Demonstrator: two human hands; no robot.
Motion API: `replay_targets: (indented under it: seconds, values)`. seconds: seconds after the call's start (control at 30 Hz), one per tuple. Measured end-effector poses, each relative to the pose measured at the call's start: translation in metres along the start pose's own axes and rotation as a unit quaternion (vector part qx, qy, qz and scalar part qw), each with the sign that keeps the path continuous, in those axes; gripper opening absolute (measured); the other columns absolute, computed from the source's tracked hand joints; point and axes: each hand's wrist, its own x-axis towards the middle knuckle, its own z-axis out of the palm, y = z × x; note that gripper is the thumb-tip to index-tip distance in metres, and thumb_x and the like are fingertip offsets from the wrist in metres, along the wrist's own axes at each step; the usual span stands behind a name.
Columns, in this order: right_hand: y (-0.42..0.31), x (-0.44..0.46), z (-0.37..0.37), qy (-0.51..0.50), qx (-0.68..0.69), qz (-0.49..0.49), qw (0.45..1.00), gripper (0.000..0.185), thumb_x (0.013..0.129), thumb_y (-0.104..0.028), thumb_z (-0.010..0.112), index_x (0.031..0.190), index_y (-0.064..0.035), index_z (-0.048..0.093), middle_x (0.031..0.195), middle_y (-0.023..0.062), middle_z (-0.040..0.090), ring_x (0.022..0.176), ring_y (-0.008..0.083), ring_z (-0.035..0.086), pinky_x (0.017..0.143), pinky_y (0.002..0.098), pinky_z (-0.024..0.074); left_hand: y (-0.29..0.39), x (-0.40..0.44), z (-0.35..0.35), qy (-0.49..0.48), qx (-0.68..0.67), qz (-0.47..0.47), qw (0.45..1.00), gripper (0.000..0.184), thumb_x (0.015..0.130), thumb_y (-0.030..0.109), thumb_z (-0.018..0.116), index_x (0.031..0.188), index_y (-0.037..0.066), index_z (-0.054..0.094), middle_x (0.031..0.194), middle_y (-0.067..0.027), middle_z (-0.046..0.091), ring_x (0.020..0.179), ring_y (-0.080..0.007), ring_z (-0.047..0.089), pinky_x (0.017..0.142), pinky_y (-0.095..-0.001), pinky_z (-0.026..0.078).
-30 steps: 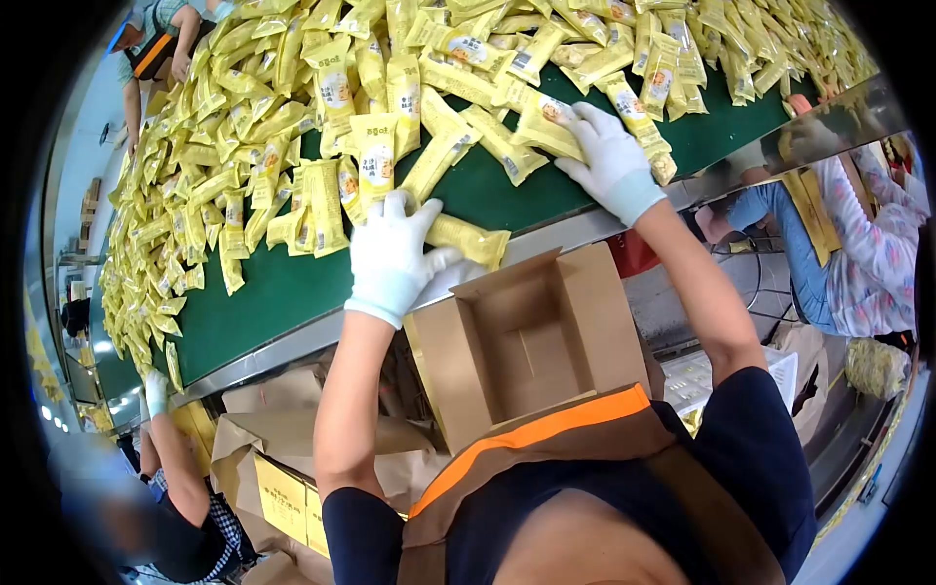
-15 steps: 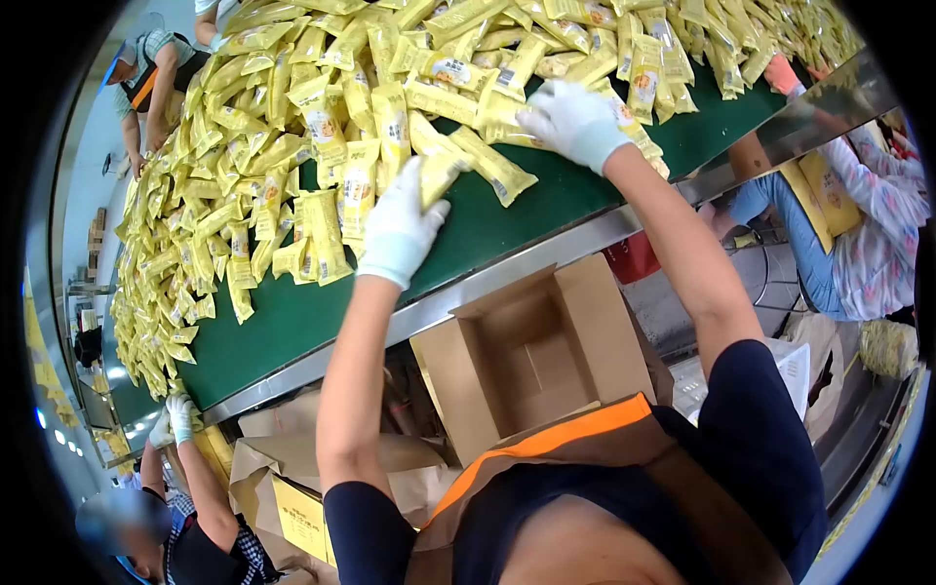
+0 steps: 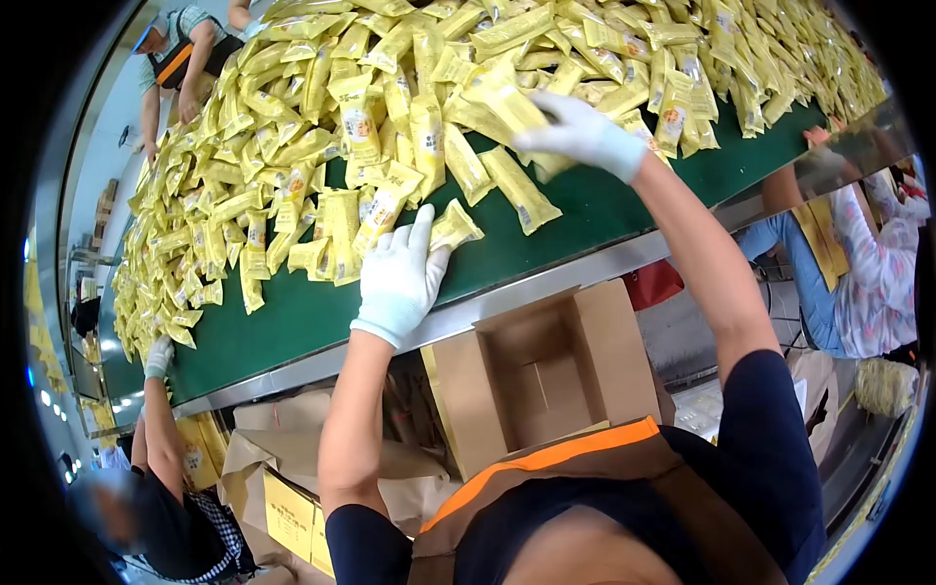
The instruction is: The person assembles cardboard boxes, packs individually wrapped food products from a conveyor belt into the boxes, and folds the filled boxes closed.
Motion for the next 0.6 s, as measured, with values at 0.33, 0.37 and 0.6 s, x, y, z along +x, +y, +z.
replay_targets:
  seconds: [0.33, 0.37, 0.6]
  values:
    - [-0.04, -0.042, 0.026, 0.073, -0.425, -0.084, 0.898, 0.056, 0.068, -0.051, 0.075, 0.111, -0.0166, 0.064, 0.115, 0.0124, 0.057, 0.104, 0.0302, 0.057, 0.089, 0.0428, 0.0416, 0.015, -0.019, 0.004, 0.016, 0.018, 0.018, 1.0, 0.069, 0.079, 0.027, 0.074, 0.141, 0.012, 0.047, 0.116, -0.013, 0.059, 0.102, -0.0343, 0.058, 0.09, -0.043, 0.046]
    - [-0.045, -0.067, 0.021, 0.06, -0.437, -0.032, 0.897, 0.059, 0.066, -0.048, 0.077, 0.114, -0.0174, 0.064, 0.116, 0.0118, 0.056, 0.103, 0.0306, 0.058, 0.089, 0.0439, 0.0415, 0.018, -0.021, 0.005, 0.021, 0.034, 0.023, 0.999, 0.07, 0.078, 0.027, 0.074, 0.141, 0.012, 0.047, 0.115, -0.0124, 0.06, 0.101, -0.0338, 0.058, 0.089, -0.0433, 0.046]
    - [0.007, -0.114, 0.014, 0.058, -0.336, 0.146, 0.928, 0.089, 0.065, -0.045, 0.077, 0.138, -0.0067, 0.046, 0.117, 0.0164, 0.057, 0.107, 0.0367, 0.056, 0.097, 0.0413, 0.0438, 0.025, -0.01, -0.04, 0.064, -0.018, -0.028, 0.997, 0.079, 0.067, 0.032, 0.082, 0.136, 0.011, 0.051, 0.109, -0.0133, 0.061, 0.111, -0.0292, 0.055, 0.098, -0.0448, 0.038]
